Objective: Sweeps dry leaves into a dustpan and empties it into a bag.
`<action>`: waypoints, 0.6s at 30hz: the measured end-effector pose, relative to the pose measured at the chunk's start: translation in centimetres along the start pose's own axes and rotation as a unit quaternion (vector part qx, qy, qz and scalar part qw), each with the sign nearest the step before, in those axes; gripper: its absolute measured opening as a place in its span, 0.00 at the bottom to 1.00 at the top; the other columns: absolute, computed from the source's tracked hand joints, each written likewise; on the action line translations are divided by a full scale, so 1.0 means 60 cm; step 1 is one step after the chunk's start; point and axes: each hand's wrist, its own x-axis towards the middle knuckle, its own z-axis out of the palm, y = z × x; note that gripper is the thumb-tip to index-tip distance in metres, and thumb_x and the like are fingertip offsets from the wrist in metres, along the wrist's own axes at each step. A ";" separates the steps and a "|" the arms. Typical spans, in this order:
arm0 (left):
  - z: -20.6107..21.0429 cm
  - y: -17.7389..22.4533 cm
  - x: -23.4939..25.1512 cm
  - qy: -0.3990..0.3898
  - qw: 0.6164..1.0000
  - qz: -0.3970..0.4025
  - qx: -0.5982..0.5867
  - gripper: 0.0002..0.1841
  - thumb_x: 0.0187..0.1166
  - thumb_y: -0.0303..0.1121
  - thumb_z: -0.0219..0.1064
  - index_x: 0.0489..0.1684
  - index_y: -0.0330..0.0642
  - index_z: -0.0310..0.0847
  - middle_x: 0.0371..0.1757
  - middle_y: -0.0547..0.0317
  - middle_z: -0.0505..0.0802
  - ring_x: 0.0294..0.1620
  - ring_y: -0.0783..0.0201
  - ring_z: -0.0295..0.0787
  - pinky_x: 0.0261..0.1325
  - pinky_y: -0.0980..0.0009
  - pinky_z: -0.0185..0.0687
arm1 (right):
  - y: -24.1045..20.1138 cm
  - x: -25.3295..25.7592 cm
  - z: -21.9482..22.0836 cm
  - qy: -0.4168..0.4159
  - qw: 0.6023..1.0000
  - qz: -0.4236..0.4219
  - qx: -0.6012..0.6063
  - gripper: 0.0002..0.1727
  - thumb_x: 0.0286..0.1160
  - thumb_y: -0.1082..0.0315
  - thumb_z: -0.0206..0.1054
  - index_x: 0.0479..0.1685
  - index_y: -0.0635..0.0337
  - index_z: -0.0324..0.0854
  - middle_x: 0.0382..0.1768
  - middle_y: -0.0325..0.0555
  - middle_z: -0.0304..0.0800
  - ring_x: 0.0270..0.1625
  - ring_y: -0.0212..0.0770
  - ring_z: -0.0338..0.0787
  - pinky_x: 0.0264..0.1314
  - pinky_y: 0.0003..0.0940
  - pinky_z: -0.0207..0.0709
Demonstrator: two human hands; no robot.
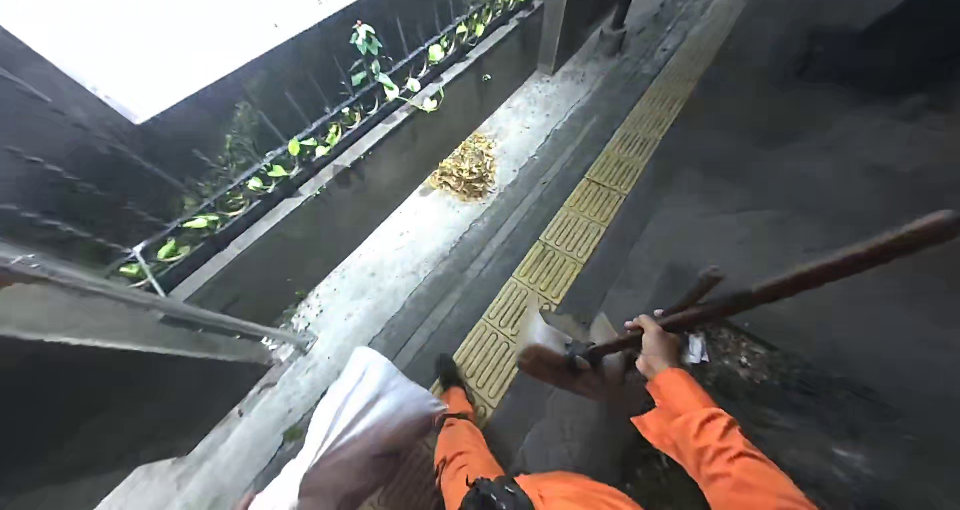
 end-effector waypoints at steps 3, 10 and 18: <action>0.122 0.028 0.228 -0.092 0.996 0.006 -0.010 0.09 0.88 0.37 0.48 0.48 0.43 0.70 0.30 0.61 0.86 0.28 0.68 0.86 0.30 0.66 0.85 | -0.022 0.035 0.157 0.011 0.998 -0.029 0.057 0.29 0.58 0.79 0.70 0.66 0.67 0.73 0.35 0.49 0.86 0.33 0.40 0.87 0.37 0.39 0.84; 0.522 0.115 0.471 -0.075 0.985 -0.036 0.151 0.12 0.87 0.36 0.51 0.57 0.39 0.73 0.38 0.60 0.82 0.33 0.70 0.79 0.37 0.68 0.79 | -0.152 0.081 0.517 -0.004 0.992 -0.082 0.100 0.32 0.60 0.81 0.66 0.72 0.70 0.69 0.31 0.48 0.88 0.32 0.40 0.91 0.39 0.37 0.87; 0.968 -0.009 0.541 -0.180 0.890 -0.126 0.400 0.27 0.90 0.42 0.57 0.77 0.27 0.67 0.55 0.35 0.85 0.49 0.50 0.81 0.56 0.52 0.78 | -0.240 0.216 0.898 -0.065 0.992 -0.094 0.052 0.23 0.62 0.81 0.67 0.60 0.68 0.72 0.29 0.46 0.86 0.31 0.38 0.89 0.39 0.36 0.88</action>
